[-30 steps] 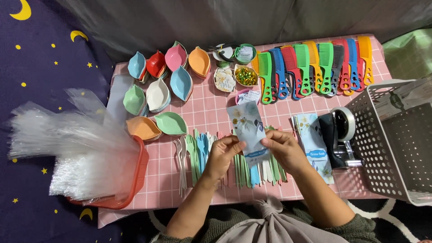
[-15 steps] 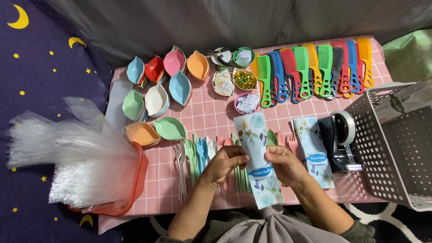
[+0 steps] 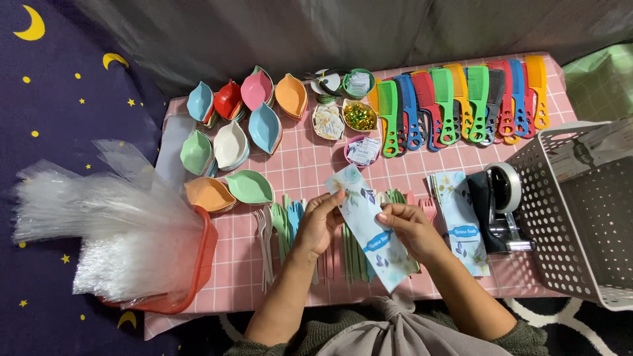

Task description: The person packs plastic cutlery into small paper sleeves and then into clear plastic bags. They handle white and pink cutlery, inserting them into sleeves and sealing the bags with tape.

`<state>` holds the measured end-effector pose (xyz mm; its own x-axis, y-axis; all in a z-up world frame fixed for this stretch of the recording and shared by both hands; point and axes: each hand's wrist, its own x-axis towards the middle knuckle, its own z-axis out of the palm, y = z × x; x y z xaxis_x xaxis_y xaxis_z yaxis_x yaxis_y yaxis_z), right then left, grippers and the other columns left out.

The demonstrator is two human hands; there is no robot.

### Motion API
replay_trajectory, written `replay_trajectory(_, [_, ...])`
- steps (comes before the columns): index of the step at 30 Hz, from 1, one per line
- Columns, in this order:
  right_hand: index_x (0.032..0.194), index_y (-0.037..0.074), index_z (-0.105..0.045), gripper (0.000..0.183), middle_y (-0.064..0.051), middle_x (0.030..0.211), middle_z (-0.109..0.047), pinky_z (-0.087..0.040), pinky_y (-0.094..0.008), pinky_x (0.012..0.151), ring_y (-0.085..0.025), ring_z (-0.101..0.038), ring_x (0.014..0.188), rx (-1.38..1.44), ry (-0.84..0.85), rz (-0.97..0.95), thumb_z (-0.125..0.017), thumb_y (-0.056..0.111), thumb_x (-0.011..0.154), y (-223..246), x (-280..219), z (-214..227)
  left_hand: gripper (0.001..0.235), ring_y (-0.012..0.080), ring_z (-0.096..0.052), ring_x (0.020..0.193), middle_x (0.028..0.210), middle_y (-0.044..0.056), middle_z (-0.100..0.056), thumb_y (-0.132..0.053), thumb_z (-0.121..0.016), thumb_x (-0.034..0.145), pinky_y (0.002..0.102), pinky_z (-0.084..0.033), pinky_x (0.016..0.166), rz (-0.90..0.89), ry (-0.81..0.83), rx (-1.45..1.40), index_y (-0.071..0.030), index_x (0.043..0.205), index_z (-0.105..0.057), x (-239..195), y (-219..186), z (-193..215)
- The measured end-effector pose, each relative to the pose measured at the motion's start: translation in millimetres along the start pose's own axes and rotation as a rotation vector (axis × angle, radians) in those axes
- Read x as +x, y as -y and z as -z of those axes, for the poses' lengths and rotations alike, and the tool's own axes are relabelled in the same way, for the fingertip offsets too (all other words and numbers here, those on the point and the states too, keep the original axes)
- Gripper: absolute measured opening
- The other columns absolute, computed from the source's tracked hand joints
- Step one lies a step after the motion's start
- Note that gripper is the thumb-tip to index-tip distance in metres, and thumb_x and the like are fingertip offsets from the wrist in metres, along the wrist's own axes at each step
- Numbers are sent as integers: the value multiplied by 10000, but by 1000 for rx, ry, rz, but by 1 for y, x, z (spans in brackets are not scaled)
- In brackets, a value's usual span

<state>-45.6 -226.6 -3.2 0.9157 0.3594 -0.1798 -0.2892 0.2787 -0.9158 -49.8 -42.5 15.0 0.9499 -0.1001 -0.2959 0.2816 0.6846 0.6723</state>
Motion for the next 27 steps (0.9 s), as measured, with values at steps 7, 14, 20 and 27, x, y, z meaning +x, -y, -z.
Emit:
replay_trajectory(7, [941, -42, -622, 195, -76, 748, -628, -465, -252, 673, -129, -583, 677, -164, -48, 15, -590, 110, 823, 34, -5, -3, 194, 145, -639, 636, 675, 92, -637, -174, -612, 833, 289, -573, 593, -365, -201, 122, -21, 716, -626, -6, -34, -13])
replay_trajectory(14, [745, -49, -659, 90, -142, 581, -635, -523, -287, 586, -170, -620, 557, -288, -209, 136, -636, 24, 793, 18, -6, -2, 198, 136, -612, 686, 715, 96, -629, -174, -591, 861, 329, -561, 670, -495, -267, 221, -7, 766, -637, 2, -33, 0])
replay_trajectory(20, [784, -67, -667, 59, -155, 549, -611, -547, -281, 470, -188, -611, 456, -188, -247, 155, -639, -19, 763, 5, -5, -2, 169, 293, -626, 918, 1002, 195, -632, -98, -526, 870, 402, -531, 809, -493, -137, -157, -12, 1006, -578, 17, -24, 9])
replay_trajectory(27, [820, -97, -661, 93, -190, 534, -599, -560, -329, 449, -222, -605, 421, -139, -241, 104, -625, -31, 765, 7, -13, -25, 299, 362, -545, 1061, 1152, 207, -564, -186, -489, 907, 481, -454, 911, -485, -117, -359, 3, 1130, -549, 37, -25, 10])
